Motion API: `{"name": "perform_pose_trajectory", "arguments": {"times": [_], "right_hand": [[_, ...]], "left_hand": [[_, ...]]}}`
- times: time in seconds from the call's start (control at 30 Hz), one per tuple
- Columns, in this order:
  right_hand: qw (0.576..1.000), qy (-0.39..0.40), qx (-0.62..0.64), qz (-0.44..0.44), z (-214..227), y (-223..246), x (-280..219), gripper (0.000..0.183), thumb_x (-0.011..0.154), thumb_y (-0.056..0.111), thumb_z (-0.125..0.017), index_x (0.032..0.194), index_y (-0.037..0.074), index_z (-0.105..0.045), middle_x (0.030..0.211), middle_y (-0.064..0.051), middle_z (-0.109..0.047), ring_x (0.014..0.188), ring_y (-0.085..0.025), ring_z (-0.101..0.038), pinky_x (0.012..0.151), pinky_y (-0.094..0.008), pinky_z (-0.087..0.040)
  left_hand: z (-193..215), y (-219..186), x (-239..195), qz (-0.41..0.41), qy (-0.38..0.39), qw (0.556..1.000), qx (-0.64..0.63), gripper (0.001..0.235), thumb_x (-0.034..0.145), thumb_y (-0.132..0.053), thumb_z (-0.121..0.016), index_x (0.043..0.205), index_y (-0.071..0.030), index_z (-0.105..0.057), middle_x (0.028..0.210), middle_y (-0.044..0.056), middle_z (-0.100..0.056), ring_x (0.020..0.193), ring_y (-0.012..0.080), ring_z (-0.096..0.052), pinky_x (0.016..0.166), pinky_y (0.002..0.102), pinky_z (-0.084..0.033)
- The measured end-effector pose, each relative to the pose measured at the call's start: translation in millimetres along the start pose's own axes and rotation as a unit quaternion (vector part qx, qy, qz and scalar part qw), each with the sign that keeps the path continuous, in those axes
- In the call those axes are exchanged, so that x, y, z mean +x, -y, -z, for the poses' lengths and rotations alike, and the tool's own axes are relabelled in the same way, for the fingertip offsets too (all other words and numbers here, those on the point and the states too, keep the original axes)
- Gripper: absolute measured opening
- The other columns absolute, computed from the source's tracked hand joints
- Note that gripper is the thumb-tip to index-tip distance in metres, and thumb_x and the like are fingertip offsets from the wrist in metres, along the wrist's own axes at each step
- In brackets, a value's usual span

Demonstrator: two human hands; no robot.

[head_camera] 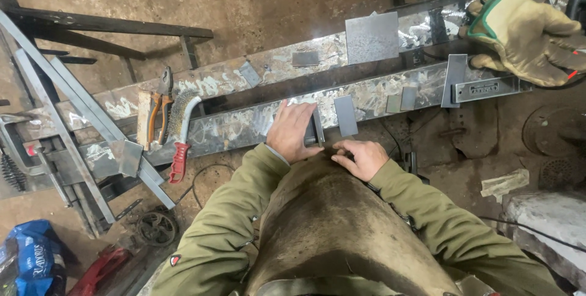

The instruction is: The person picks up a small square steel plate and positions it against a steel beam on the workbench, aligning it with adjacent metal pieces. They secure the plate with a C-clamp, tighten it, then use a tape measure to check its placement and reposition the plate on the bench.

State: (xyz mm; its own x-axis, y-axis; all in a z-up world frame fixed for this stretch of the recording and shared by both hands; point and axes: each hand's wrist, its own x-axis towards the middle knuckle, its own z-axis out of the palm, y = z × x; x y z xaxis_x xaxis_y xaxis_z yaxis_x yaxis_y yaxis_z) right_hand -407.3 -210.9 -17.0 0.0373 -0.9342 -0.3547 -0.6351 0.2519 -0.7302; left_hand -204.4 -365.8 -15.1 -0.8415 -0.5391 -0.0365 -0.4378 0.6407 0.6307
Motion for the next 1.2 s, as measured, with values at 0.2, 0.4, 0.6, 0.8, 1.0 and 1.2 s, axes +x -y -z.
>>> {"name": "perform_pose_trajectory", "arguments": {"times": [0.2, 0.4, 0.6, 0.8, 1.0, 1.2], "right_hand": [[1.0, 0.003, -0.003, 0.0, 1.2, 3.3, 1.6, 0.033, 0.089, 0.035, -0.073, 0.11, 0.01, -0.073, 0.091, -0.008, -0.079, 0.083, -0.031, -0.075, 0.071, -0.043, -0.059], [1.0, 0.023, -0.013, -0.011, 1.1, 2.3, 3.8, 0.035, 0.091, 0.036, -0.072, 0.114, 0.01, -0.072, 0.093, -0.007, -0.079, 0.083, -0.03, -0.075, 0.071, -0.042, -0.059], [1.0, 0.016, -0.011, -0.011, 0.7, 4.0, 4.2, 0.034, 0.09, 0.036, -0.073, 0.113, 0.01, -0.073, 0.093, -0.008, -0.079, 0.083, -0.031, -0.075, 0.071, -0.043, -0.059], [1.0, 0.008, -0.005, -0.005, 0.1, 4.4, 4.6, 0.032, 0.089, 0.034, -0.074, 0.111, 0.011, -0.073, 0.092, -0.008, -0.079, 0.083, -0.031, -0.075, 0.071, -0.043, -0.059], [1.0, 0.002, -0.007, 0.002, 2.9, 9.1, 6.9, 0.031, 0.09, 0.034, -0.073, 0.11, 0.011, -0.073, 0.092, -0.007, -0.078, 0.083, -0.031, -0.074, 0.071, -0.043, -0.059], [1.0, 0.004, -0.013, 0.007, 0.9, 6.8, 7.4, 0.032, 0.09, 0.035, -0.074, 0.11, 0.011, -0.073, 0.093, -0.007, -0.079, 0.084, -0.031, -0.075, 0.071, -0.042, -0.059]], "left_hand": [[1.2, -1.0, -0.1, 0.001, 0.002, 1.0, -0.001, 0.109, 0.059, -0.041, -0.096, 0.147, -0.001, -0.045, 0.138, 0.016, -0.055, 0.132, 0.0363, -0.049, 0.122, 0.06, -0.027], [0.9, 1.3, -0.5, 0.0, 0.008, 1.0, -0.007, 0.11, 0.06, -0.04, -0.096, 0.147, 0.0, -0.044, 0.138, 0.018, -0.054, 0.132, 0.0374, -0.048, 0.121, 0.061, -0.026], [0.6, 2.1, -0.2, -0.001, 0.002, 1.0, -0.004, 0.109, 0.059, -0.039, -0.097, 0.146, -0.001, -0.045, 0.138, 0.018, -0.054, 0.131, 0.0373, -0.049, 0.121, 0.061, -0.027], [0.5, 2.4, 0.0, -0.003, 0.013, 1.0, 0.009, 0.11, 0.058, -0.038, -0.097, 0.147, 0.0, -0.044, 0.135, 0.017, -0.054, 0.13, 0.0368, -0.049, 0.12, 0.061, -0.028], [1.6, 1.5, -0.7, -0.007, -0.004, 1.0, -0.002, 0.108, 0.058, -0.038, -0.096, 0.146, 0.0, -0.046, 0.135, 0.017, -0.056, 0.129, 0.0362, -0.051, 0.12, 0.06, -0.029], [2.1, 0.6, 0.0, -0.012, -0.013, 1.0, -0.003, 0.107, 0.059, -0.038, -0.096, 0.145, 0.0, -0.046, 0.136, 0.017, -0.056, 0.13, 0.0361, -0.051, 0.12, 0.06, -0.029]]}}
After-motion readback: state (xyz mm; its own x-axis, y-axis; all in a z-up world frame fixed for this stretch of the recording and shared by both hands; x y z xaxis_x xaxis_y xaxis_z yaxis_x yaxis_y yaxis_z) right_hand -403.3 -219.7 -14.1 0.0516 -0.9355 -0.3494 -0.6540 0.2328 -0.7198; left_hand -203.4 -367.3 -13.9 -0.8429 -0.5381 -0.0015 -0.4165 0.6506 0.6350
